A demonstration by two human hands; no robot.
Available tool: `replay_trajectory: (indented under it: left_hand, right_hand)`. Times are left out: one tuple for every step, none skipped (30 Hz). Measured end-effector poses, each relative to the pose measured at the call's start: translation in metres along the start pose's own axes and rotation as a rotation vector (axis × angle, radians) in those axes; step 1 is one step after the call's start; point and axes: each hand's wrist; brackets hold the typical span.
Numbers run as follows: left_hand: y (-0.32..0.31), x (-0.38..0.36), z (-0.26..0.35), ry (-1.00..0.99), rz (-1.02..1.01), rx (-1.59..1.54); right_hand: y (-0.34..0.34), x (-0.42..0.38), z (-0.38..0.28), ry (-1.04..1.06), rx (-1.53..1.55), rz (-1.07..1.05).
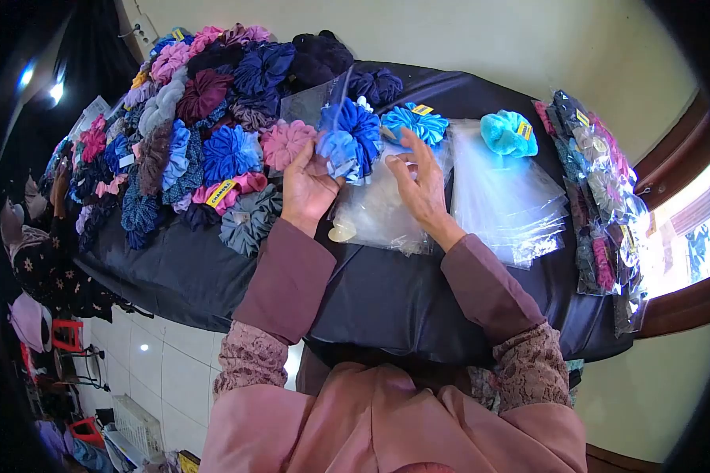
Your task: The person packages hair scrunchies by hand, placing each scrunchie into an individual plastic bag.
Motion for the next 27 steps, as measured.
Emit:
replay_trajectory:
  left_hand:
    - [0.009,0.005,0.001,0.033,-0.041,-0.083]
    - [0.018,0.009,0.001,0.066,-0.083,-0.167]
    - [0.019,0.01,0.0,0.068,-0.084,-0.167]
    - [0.02,0.011,0.0,0.069,-0.082,-0.187]
    - [0.021,0.012,-0.001,0.069,-0.08,-0.208]
    - [0.021,0.013,-0.001,0.07,-0.081,-0.207]
    - [0.022,0.013,-0.002,0.085,-0.092,-0.224]
    - [0.022,0.013,-0.002,0.1,-0.102,-0.24]
    - [0.022,0.013,-0.003,0.101,-0.102,-0.24]
    - [0.022,0.013,-0.003,0.099,-0.083,-0.223]
    - [0.023,0.012,-0.003,0.098,-0.064,-0.207]
    - [0.02,0.011,-0.003,0.098,-0.064,-0.207]
    - [0.018,0.01,-0.003,0.089,-0.036,-0.2]
    - [0.016,0.009,-0.003,0.079,-0.009,-0.194]
    - [0.012,0.008,-0.004,0.08,-0.008,-0.194]
    - [0.008,0.007,-0.005,0.077,0.007,-0.181]
    - [0.005,0.005,-0.005,0.074,0.022,-0.167]
    - [0.008,0.007,-0.005,0.074,0.022,-0.167]
    - [0.011,0.008,-0.006,0.079,0.017,-0.175]
    - [0.014,0.009,-0.006,0.084,0.012,-0.182]
    - [0.012,0.008,-0.006,0.083,0.012,-0.182]
    - [0.01,0.006,-0.007,0.092,0.001,-0.171]
    - [0.008,0.005,-0.008,0.101,-0.011,-0.161]
    - [0.007,0.004,-0.009,0.102,-0.011,-0.161]
    - [0.006,0.003,-0.01,0.103,-0.008,-0.154]
    - [0.005,0.002,-0.011,0.105,-0.004,-0.146]
    - [0.005,0.001,-0.011,0.105,-0.004,-0.146]
  right_hand:
    - [-0.001,0.0,0.001,-0.006,0.044,0.039]
    - [-0.001,0.002,0.003,-0.007,0.044,0.04]
    - [-0.002,0.004,0.005,-0.007,0.09,0.023]
    - [-0.002,0.005,0.007,-0.007,0.136,0.007]
    - [-0.003,0.006,0.009,-0.007,0.137,0.008]
    - [-0.003,0.006,0.009,-0.037,0.162,-0.012]
    - [-0.003,0.006,0.008,-0.067,0.187,-0.032]
    - [-0.004,0.007,0.008,-0.067,0.188,-0.031]
    - [-0.004,0.007,0.008,-0.077,0.197,-0.006]
    - [-0.005,0.007,0.009,-0.088,0.206,0.019]
    - [-0.005,0.007,0.009,-0.089,0.206,0.019]
    - [-0.004,0.006,0.007,-0.025,0.178,0.077]
    - [-0.003,0.006,0.005,0.04,0.149,0.135]
    - [-0.003,0.005,0.002,0.04,0.149,0.136]
    - [-0.002,0.004,-0.001,0.099,0.125,0.152]
    - [-0.001,0.003,-0.003,0.158,0.102,0.169]
    - [-0.001,0.002,-0.005,0.157,0.102,0.169]
    - [0.0,0.001,-0.007,0.222,0.042,0.183]
    - [0.001,0.0,-0.008,0.287,-0.018,0.196]
    - [0.001,0.0,-0.008,0.287,-0.018,0.196]
    - [0.001,0.0,-0.008,0.342,-0.044,0.2]
    - [0.001,0.0,-0.008,0.396,-0.071,0.205]
    - [0.001,-0.001,-0.008,0.396,-0.072,0.204]
    - [0.0,-0.003,-0.009,0.404,-0.096,0.192]
    - [0.0,-0.004,-0.009,0.412,-0.12,0.18]
    - [0.0,-0.004,-0.009,0.412,-0.12,0.181]
    - [0.0,-0.004,-0.009,0.403,-0.114,0.137]
Point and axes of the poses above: each hand's wrist, its own x-axis towards the middle knuckle, its own y-axis out of the back of the hand, z = x × y, and after that the axes turned 14 degrees about -y, right-handed
